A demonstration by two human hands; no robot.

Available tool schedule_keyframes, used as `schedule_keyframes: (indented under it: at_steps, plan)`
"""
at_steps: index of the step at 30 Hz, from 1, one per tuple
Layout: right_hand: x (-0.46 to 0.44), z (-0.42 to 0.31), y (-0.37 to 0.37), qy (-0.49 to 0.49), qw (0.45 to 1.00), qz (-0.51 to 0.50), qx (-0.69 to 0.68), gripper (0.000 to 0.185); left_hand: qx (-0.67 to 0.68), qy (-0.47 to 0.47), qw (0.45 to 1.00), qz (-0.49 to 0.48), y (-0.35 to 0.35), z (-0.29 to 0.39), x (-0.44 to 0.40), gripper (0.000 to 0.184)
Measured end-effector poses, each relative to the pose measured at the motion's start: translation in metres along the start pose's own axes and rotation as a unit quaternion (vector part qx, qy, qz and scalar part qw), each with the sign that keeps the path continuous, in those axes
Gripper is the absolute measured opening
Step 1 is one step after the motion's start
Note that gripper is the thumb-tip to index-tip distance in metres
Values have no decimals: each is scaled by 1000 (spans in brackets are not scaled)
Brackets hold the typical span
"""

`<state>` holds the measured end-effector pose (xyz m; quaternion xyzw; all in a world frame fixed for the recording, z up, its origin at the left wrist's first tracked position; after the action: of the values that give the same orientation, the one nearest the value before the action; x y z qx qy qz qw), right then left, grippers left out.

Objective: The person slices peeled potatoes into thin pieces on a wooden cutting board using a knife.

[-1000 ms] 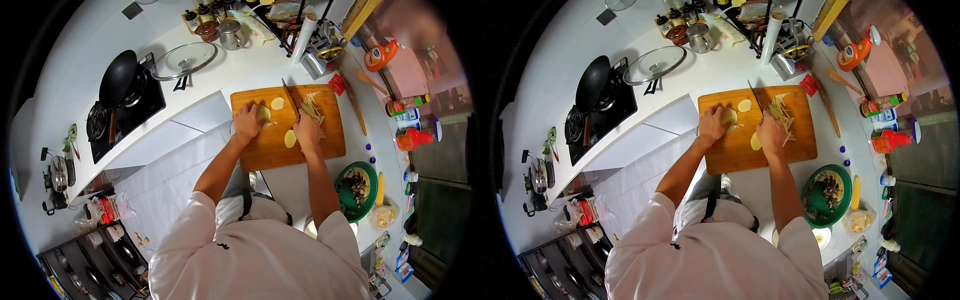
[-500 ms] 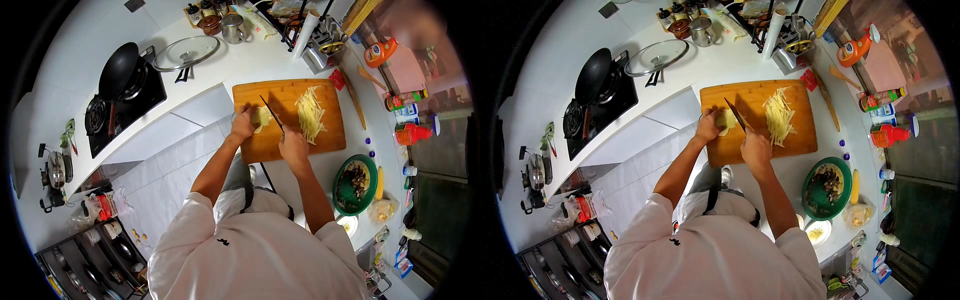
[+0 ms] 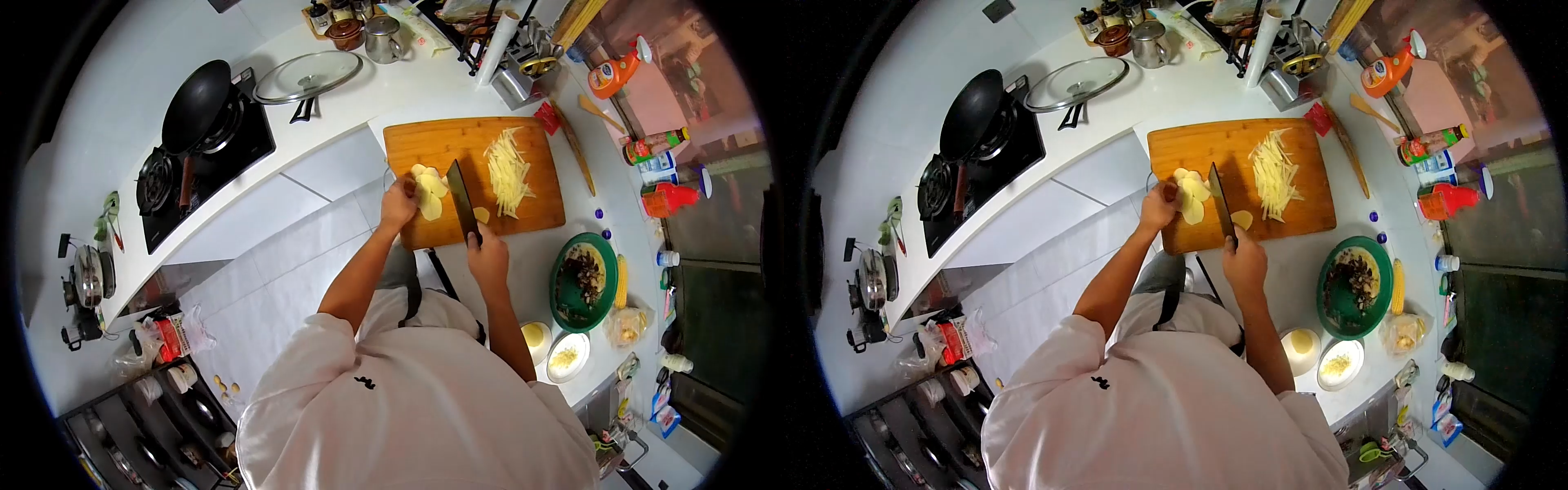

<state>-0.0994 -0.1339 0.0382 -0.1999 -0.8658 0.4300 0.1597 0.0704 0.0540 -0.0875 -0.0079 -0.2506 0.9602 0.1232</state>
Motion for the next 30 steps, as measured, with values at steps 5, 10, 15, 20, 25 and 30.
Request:
schedule_keyframes:
  at_steps: [5,10,15,20,25,30]
  plan:
    - [13,13,5,80,985,5,-152,29,-13,-46,997,-63,-7,-8,13,25]
    - [15,11,3,137,976,-2,-169,27,55,20,985,-164,-6,-6,18,23]
    - [18,9,3,139,983,-10,-121,25,66,56,974,-211,7,12,4,35]
    - [29,9,7,195,968,-30,-154,27,5,67,984,-166,16,24,-6,38]
    - [34,22,10,171,970,-26,-171,28,19,33,999,-31,6,23,2,28]
    - [33,28,1,110,978,-22,-177,26,55,2,996,67,5,18,12,26]
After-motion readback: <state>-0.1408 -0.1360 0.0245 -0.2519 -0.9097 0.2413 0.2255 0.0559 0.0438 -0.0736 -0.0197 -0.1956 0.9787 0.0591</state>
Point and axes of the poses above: each hand's wrist, its own x-axis away from the middle knuckle, its own y-axis out of the palm, z = x × y, the point moved 8 cm from there along -x, towards the middle knuckle, and after that the axes turned 6 degrees about y, right-handed, at the moved point
